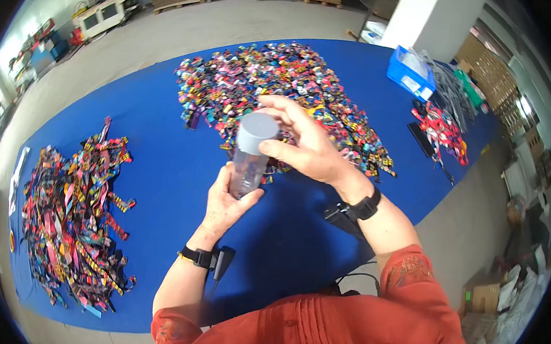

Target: Sort and arrange colorful lanyards on a large table.

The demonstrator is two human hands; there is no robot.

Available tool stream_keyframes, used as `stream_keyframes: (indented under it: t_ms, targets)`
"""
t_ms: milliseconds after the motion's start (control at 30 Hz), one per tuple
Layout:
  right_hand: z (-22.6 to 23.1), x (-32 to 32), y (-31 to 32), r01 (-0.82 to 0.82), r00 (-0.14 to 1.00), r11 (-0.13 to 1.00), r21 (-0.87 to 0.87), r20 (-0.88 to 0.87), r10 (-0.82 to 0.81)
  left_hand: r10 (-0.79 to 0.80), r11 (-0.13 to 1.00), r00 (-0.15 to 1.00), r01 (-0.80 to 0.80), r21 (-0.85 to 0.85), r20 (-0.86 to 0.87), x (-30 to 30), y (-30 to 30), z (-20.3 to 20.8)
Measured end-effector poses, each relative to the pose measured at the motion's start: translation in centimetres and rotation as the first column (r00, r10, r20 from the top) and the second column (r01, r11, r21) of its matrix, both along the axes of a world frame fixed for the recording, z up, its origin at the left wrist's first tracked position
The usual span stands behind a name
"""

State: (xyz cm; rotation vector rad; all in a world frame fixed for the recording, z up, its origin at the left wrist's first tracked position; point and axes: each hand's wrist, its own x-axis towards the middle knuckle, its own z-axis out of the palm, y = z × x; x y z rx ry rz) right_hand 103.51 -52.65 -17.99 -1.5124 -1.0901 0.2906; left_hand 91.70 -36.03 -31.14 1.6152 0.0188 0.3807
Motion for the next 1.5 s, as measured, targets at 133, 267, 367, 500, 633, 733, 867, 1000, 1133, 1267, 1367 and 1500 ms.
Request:
stream_keyframes:
  t_ms: [133,267,367,500,633,733,867,1000,1133,1267,1367,1500]
  targets:
    - [-1.3,-0.5,0.8,0.002,0.985,0.994,0.106,-0.173,0.016,0.155,0.984,0.987,-0.157,0.080,0.036,-0.1,0.0,-0.4]
    - [-1.8,-1.6,0.6,-0.121,0.989,0.985,-0.120,-0.098,0.110,0.126,0.986,0.985,-0.138,0.098,0.119,0.1,-0.1,-0.7]
    - [-3.1,-2.0,0.4,-0.130,0.983,0.973,-0.191,-0.151,0.102,0.080,0.993,0.995,-0.085,0.081,0.061,-0.1,-0.1,-0.9]
    - [-2.2,-1.0,-0.8,-0.048,0.984,0.995,-0.086,-0.174,0.032,0.042,0.992,0.992,-0.055,0.111,0.121,0.1,0.2,-1.0]
    - [-2.6,6.0,-5.0,0.216,0.976,0.963,-0.164,0.021,-0.216,0.141,0.987,0.990,-0.138,-0.077,0.032,0.4,1.0,-1.4]
    - [-2.4,9.5,-8.8,0.560,0.828,0.827,0.058,0.011,-0.561,0.285,0.957,0.958,-0.282,-0.072,0.034,0.9,3.0,-3.4]
    - [-5.4,16.8,-17.1,0.884,0.447,0.464,0.053,0.192,-0.874,0.304,0.940,0.952,-0.306,-0.152,-0.033,1.5,4.6,-5.5]
    - [-7.9,20.2,-24.0,0.972,0.212,0.228,0.061,0.195,-0.958,0.285,0.946,0.954,-0.296,-0.135,-0.091,1.8,4.7,-6.0]
    - [-9.2,21.5,-27.4,0.995,0.098,0.103,0.014,0.203,-0.974,0.276,0.943,0.956,-0.289,-0.165,-0.097,1.8,4.8,-6.2]
    - [-9.9,22.0,-28.4,0.998,0.055,0.048,-0.035,0.219,-0.974,0.282,0.948,0.954,-0.294,-0.121,-0.105,1.3,5.2,-6.5]
    - [-10.9,23.3,-30.0,0.999,0.044,0.037,-0.037,0.215,-0.976,0.268,0.950,0.958,-0.281,-0.135,-0.107,1.4,4.9,-6.2]
    - [-13.1,25.0,-30.4,0.995,0.076,0.059,-0.083,0.223,-0.972,0.294,0.949,0.949,-0.304,-0.083,-0.114,1.2,4.7,-6.1]
